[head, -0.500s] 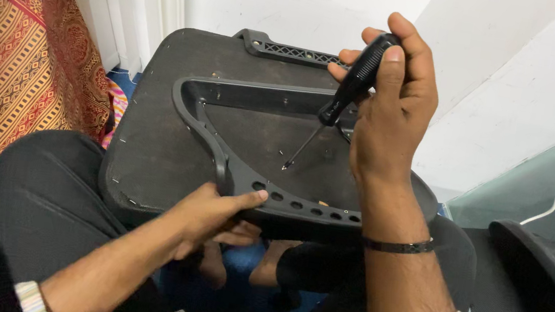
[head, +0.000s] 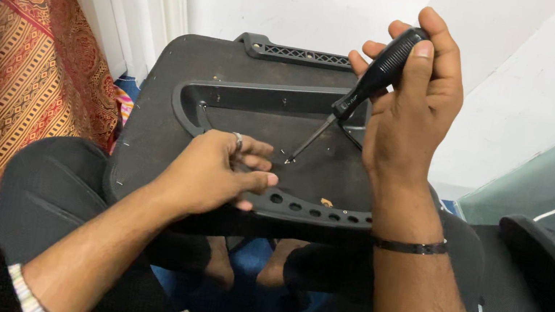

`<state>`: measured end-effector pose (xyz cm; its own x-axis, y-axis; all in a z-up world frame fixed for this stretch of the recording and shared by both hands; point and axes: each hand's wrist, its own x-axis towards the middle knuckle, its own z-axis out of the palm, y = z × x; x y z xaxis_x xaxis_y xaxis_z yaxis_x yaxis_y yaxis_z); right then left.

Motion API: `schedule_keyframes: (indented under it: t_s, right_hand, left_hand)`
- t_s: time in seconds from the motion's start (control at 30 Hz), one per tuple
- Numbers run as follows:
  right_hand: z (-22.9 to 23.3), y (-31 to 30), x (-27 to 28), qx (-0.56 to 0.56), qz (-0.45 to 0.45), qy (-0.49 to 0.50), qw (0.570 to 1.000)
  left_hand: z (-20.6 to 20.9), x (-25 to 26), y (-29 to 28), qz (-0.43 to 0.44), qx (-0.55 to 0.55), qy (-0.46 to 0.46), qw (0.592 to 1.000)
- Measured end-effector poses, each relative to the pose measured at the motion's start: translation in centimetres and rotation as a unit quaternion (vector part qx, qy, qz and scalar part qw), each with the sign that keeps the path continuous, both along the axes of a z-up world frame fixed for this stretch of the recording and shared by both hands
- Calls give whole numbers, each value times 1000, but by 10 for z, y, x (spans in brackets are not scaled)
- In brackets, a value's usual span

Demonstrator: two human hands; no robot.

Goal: The person uses a screwdriver to fasten screws into a black plastic frame component resting on a small stool. They systematically tighten multiple screws along the frame's edge, then flip the frame over to inspect the underside.

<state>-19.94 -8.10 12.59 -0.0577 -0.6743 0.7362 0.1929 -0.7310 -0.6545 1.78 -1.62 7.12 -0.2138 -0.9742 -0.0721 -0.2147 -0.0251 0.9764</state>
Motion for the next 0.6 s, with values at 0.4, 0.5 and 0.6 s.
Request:
schedule_keyframes:
  t_s: [0.4,0.5,0.6]
  right_hand:
    - [0,0,-19,6,16,-52,999]
    - [-2,-3,-23,13,13,-61,998]
    - [-5,-8,-28,21,0,-70,997]
  left_hand:
    - [-2,-47,-28,45,-87,-74,992]
    - [-10,-51,-39,43,-137,-122,982]
    - [-20,-50,-54,49,-133,-179,974]
